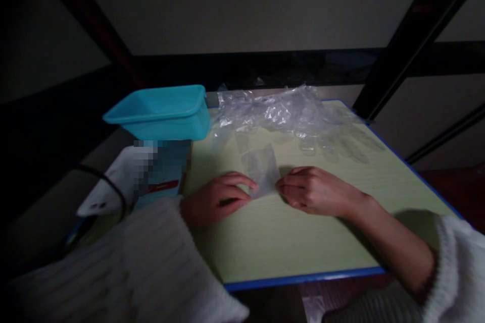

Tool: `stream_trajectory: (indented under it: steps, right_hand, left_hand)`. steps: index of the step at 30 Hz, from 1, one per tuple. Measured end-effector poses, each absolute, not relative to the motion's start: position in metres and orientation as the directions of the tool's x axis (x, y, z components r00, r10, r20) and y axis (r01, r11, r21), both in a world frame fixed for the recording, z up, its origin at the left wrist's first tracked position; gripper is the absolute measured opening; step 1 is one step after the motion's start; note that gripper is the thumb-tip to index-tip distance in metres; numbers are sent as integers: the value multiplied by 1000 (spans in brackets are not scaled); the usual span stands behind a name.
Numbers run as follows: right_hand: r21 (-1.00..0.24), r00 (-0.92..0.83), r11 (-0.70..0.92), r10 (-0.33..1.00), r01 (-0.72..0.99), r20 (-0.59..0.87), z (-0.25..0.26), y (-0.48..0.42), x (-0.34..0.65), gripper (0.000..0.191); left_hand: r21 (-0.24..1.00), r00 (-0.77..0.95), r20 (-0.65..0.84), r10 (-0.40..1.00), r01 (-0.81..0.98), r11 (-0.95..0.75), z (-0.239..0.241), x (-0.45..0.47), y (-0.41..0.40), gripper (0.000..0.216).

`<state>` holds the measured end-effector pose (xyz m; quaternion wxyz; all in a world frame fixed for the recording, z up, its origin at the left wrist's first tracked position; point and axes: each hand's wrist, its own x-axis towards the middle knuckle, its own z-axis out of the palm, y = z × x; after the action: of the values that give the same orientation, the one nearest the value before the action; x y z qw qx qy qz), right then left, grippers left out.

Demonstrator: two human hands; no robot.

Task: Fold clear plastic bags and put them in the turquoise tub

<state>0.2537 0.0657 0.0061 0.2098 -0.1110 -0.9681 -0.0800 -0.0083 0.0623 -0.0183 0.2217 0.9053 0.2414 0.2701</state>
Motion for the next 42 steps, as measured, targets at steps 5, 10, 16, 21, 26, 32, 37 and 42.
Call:
stream_trajectory:
  steps: [5, 10, 16, 21, 26, 32, 37, 42]
  right_hand:
    - [44, -877, 961, 230, 273, 421, 4, 66, 255, 19]
    - [33, -887, 967, 218, 253, 408, 5, 67, 253, 19]
    - [168, -896, 959, 140, 229, 421, 7, 68, 244, 27]
    - [226, -878, 939, 131, 258, 461, 1, 68, 241, 30]
    - [222, -882, 947, 111, 234, 458, 0, 70, 242, 33]
    - [124, -872, 953, 194, 277, 450, 1, 71, 242, 33]
    - [91, -882, 957, 213, 274, 420, -4, 73, 244, 26]
    - [128, -902, 956, 200, 266, 382, -6, 74, 244, 32]
  left_hand:
    - [529, 733, 393, 556, 314, -788, -19, -9, 62, 20]
    - [531, 739, 392, 548, 305, -790, -18, -8, 62, 21]
    - [541, 736, 370, 567, 326, -776, -18, -8, 61, 21]
    - [535, 733, 388, 558, 314, -784, -19, -8, 62, 21]
    - [525, 736, 406, 542, 298, -798, -21, -8, 64, 20]
    - [511, 742, 401, 537, 305, -803, -21, -8, 64, 20]
    - [508, 743, 401, 536, 306, -805, -19, -8, 63, 22]
    - [482, 716, 401, 572, 366, -796, -18, -9, 59, 18]
